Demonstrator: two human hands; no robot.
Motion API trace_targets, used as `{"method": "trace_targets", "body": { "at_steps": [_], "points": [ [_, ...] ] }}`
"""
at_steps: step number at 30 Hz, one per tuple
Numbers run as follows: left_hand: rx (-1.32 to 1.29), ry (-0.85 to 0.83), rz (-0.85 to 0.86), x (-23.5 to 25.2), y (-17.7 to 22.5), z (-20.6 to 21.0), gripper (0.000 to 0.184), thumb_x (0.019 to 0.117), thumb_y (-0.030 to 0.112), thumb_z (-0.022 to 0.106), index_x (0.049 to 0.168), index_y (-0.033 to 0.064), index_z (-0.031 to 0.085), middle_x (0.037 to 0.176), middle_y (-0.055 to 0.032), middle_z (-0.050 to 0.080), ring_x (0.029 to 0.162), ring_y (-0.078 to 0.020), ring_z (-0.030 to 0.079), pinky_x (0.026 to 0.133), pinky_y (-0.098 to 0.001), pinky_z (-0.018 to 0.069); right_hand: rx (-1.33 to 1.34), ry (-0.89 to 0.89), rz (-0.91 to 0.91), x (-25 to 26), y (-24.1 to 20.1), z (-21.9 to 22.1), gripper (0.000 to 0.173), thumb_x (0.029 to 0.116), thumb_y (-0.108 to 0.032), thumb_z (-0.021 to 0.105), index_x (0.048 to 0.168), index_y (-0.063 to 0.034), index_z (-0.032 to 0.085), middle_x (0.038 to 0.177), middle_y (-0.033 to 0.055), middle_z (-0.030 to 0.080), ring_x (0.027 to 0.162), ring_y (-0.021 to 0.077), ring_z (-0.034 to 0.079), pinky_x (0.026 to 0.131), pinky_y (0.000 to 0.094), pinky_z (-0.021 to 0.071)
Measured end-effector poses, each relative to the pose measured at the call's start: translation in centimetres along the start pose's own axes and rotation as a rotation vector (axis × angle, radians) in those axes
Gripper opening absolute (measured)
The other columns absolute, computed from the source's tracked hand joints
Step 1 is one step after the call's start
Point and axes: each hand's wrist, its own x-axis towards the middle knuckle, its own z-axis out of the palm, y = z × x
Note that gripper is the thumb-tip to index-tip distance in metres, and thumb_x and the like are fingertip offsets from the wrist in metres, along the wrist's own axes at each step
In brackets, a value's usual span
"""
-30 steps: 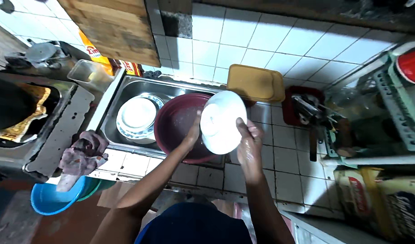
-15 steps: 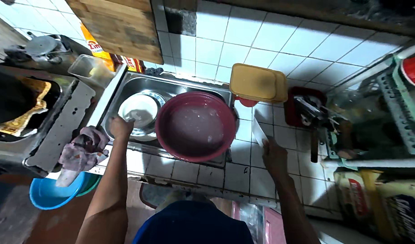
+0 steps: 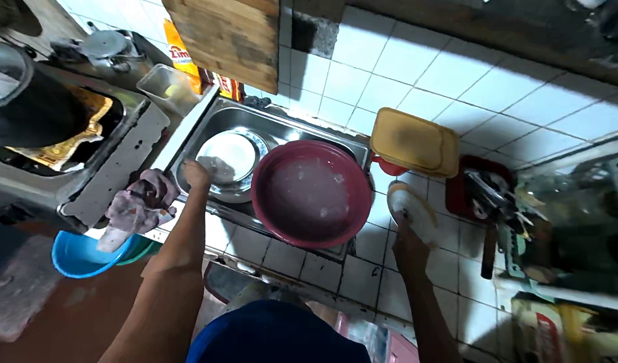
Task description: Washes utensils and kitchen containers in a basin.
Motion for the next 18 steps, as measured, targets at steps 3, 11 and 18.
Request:
{"method": "trace_targets", "body": {
  "at_steps": [3,11,18],
  "points": [
    [-0.033,-0.046,-0.018,1.0,-1.1,-0.5,0.068,0.0885,0.027,0.081,0.132,-0.0163,0.052,0.135,-0.0404,0.053,0.131,-0.0536,0.051,0.108,-0.0656,0.0409,-0.001,0.006,-0.009,0.3,0.9,1.8,0.042,0.1024,0.002,0.046,0.143,0.0018,0.057,0.139,0.0247,0.062,0.125,0.0436,0.063,0.103,0.0594,0.0499],
    [-0.048,-0.053,-0.060,2.0,-1.3,-0.3,0.055,0.0908,0.027,0.077,0.124,-0.0130,0.060,0.129,-0.0375,0.059,0.126,-0.0520,0.056,0.104,-0.0674,0.0433,-0.034,0.044,-0.042,0.6,2.5,4.5,0.040,0.1053,-0.004,0.044,0.142,-0.0016,0.059,0.143,0.0203,0.060,0.131,0.0409,0.059,0.109,0.0573,0.0465],
    [-0.114,-0.056,-0.064,1.7,-1.1,-0.8,0.049,0.0927,0.025,0.073,0.121,-0.0129,0.062,0.127,-0.0374,0.060,0.123,-0.0523,0.057,0.101,-0.0688,0.0444,0.103,0.045,0.025,0.9,1.3,2.9,0.039,0.1065,-0.021,0.050,0.138,-0.0010,0.063,0.147,0.0271,0.054,0.139,0.0481,0.048,0.115,0.0636,0.0353]
  ]
}}
